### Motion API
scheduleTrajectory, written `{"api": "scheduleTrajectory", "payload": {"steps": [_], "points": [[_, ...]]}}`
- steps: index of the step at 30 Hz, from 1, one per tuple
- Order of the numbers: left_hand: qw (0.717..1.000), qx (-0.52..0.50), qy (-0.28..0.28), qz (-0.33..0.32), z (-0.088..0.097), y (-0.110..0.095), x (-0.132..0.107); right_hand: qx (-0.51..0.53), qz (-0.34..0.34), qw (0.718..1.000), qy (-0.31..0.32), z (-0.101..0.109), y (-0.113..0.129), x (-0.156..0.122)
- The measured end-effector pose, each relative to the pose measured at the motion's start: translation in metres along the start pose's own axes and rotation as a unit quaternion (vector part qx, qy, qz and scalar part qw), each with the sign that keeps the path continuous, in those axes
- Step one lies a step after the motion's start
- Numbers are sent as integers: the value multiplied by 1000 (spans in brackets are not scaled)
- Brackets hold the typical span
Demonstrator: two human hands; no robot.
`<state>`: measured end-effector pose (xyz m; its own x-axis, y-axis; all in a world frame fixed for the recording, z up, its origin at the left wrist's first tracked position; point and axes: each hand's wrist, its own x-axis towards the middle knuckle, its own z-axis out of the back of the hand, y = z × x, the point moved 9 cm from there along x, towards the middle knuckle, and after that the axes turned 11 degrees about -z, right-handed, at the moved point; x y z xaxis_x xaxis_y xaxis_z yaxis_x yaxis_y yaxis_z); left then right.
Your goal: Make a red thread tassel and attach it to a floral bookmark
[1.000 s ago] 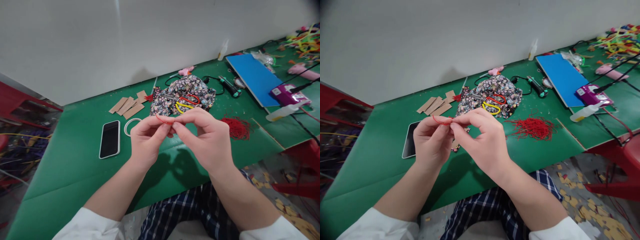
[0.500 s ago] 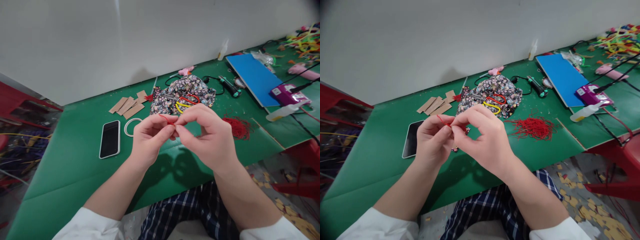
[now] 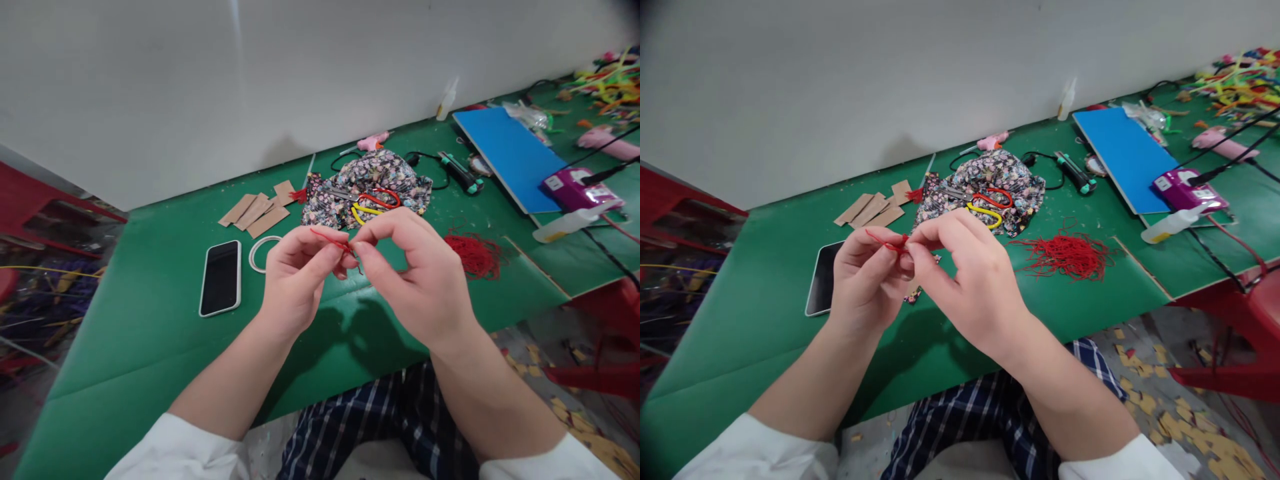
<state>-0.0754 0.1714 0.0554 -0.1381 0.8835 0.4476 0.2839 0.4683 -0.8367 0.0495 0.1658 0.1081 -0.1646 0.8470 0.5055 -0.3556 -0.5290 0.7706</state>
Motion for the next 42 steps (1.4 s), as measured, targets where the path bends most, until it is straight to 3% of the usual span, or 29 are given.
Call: {"api": "scheduleTrajectory", "payload": {"steps": [6, 21, 31, 42], "points": [[1000, 8, -8, -3, 2, 1, 1, 17, 2, 1000, 13, 1, 0, 0], [993, 103, -16, -60, 5, -7, -2, 1, 10, 999, -43, 3, 5, -1], [996, 46, 19, -69, -1, -6, -1, -16, 18, 999, -42, 1, 4, -1], [993, 84, -4, -81, 5, -8, 1, -55, 52, 995, -58, 1, 8, -4]]}}
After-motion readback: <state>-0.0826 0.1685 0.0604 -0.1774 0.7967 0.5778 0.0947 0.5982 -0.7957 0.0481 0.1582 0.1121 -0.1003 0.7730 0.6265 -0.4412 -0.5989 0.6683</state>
